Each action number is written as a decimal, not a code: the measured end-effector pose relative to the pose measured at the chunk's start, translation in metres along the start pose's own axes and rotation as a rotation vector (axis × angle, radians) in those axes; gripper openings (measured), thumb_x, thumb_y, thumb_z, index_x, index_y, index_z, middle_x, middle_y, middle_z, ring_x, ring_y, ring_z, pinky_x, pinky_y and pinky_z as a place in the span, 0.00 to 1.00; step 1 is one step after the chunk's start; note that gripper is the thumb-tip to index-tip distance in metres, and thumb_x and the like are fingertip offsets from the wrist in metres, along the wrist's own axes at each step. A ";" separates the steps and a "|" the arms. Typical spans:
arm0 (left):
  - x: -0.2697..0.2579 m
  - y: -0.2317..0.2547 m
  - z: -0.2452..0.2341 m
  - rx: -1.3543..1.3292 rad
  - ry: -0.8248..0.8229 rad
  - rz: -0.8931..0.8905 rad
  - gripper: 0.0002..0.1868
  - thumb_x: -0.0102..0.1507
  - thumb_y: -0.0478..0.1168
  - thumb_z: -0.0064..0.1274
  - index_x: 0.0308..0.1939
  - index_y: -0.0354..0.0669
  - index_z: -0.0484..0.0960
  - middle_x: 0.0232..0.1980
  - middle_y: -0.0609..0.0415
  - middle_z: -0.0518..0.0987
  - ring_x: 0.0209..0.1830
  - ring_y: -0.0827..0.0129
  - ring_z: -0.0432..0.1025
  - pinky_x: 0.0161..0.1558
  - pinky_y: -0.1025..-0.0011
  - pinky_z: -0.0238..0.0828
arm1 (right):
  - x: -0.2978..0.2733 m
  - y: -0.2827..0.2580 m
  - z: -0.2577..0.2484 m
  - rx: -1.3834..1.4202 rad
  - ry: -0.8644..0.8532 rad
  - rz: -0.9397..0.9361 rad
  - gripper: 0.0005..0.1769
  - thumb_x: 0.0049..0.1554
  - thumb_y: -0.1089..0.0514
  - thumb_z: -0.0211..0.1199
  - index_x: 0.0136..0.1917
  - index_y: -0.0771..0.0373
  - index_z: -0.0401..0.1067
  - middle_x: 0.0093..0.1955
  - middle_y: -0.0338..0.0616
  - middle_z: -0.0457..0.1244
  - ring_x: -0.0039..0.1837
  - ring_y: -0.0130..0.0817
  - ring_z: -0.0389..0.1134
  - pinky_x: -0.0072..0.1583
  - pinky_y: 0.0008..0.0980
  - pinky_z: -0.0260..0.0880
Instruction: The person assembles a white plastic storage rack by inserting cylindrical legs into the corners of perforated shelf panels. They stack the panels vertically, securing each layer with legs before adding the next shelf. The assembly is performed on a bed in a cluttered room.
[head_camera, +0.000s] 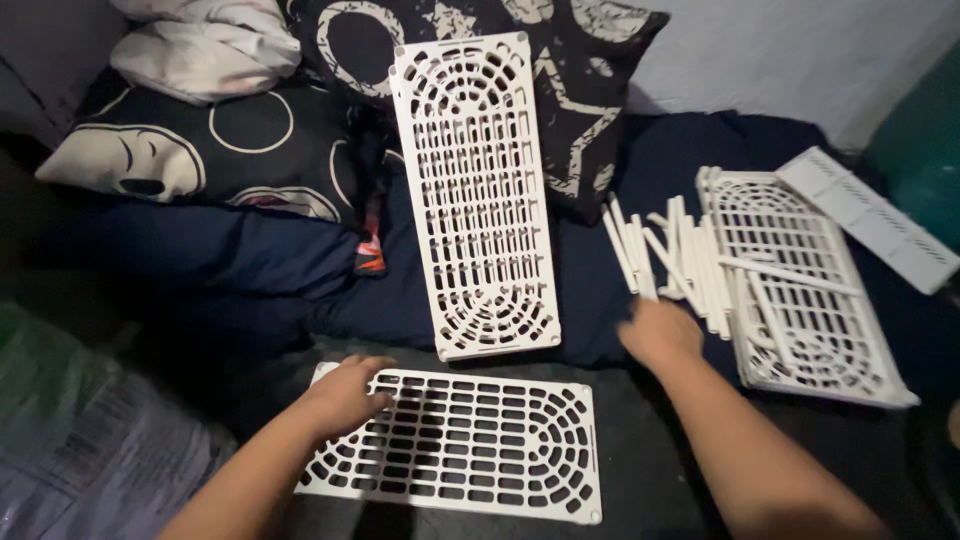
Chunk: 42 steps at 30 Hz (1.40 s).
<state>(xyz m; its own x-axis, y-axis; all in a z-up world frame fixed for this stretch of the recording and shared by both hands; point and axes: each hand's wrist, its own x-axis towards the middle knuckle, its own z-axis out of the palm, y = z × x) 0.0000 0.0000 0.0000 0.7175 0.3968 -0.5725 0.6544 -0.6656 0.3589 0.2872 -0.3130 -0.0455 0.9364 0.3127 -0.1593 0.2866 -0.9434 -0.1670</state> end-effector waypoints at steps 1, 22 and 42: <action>0.006 -0.014 0.012 -0.082 -0.006 -0.002 0.34 0.63 0.44 0.56 0.75 0.57 0.69 0.69 0.46 0.73 0.53 0.50 0.82 0.52 0.59 0.82 | 0.005 -0.010 -0.009 0.014 -0.010 -0.017 0.42 0.51 0.49 0.67 0.76 0.50 0.59 0.62 0.50 0.69 0.63 0.45 0.71 0.65 0.43 0.70; 0.043 0.014 0.147 0.376 -0.216 0.144 0.55 0.50 0.55 0.71 0.78 0.63 0.58 0.80 0.51 0.57 0.77 0.51 0.58 0.70 0.54 0.64 | -0.051 0.026 0.033 0.122 -0.052 -0.307 0.12 0.48 0.53 0.66 0.42 0.60 0.82 0.42 0.54 0.71 0.49 0.51 0.74 0.55 0.43 0.74; 0.075 -0.024 0.187 0.275 0.019 0.123 0.30 0.62 0.38 0.51 0.68 0.69 0.72 0.70 0.59 0.71 0.73 0.54 0.63 0.69 0.60 0.68 | -0.017 -0.010 0.002 0.047 -0.125 -0.277 0.10 0.48 0.52 0.68 0.42 0.56 0.83 0.43 0.49 0.72 0.50 0.47 0.74 0.56 0.43 0.73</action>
<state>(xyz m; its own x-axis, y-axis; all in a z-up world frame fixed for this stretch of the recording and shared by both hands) -0.0067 -0.0724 -0.1893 0.7933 0.3125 -0.5225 0.4750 -0.8545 0.2102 0.2679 -0.3086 -0.0430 0.7906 0.5715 -0.2197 0.5152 -0.8149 -0.2656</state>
